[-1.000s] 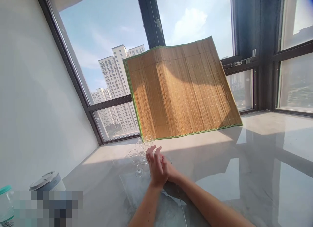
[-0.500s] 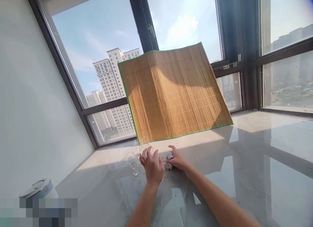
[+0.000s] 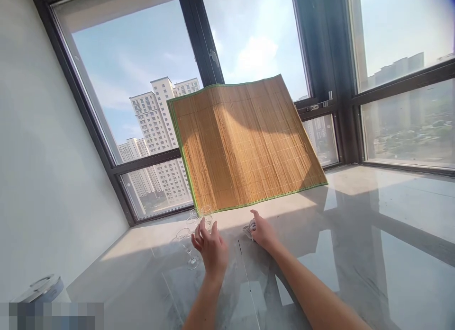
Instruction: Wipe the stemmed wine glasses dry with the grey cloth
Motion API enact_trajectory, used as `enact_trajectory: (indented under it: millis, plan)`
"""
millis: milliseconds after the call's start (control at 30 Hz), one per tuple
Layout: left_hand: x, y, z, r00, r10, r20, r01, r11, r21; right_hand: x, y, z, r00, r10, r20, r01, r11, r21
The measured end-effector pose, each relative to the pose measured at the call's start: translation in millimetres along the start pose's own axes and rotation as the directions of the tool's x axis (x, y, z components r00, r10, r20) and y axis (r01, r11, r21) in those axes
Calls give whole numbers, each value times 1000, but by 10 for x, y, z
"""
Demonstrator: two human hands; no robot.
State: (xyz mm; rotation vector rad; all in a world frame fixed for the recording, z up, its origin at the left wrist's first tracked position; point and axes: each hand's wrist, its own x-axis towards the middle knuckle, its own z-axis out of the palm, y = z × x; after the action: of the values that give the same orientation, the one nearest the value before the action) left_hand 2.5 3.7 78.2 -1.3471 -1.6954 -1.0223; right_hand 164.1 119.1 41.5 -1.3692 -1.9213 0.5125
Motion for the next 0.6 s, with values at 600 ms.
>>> enact_trajectory:
  millis: [600]
  plan:
    - [-305,283,127,786,128,605,303,774,-557,-125,-181,-65,995,65,78,-30,919,-392]
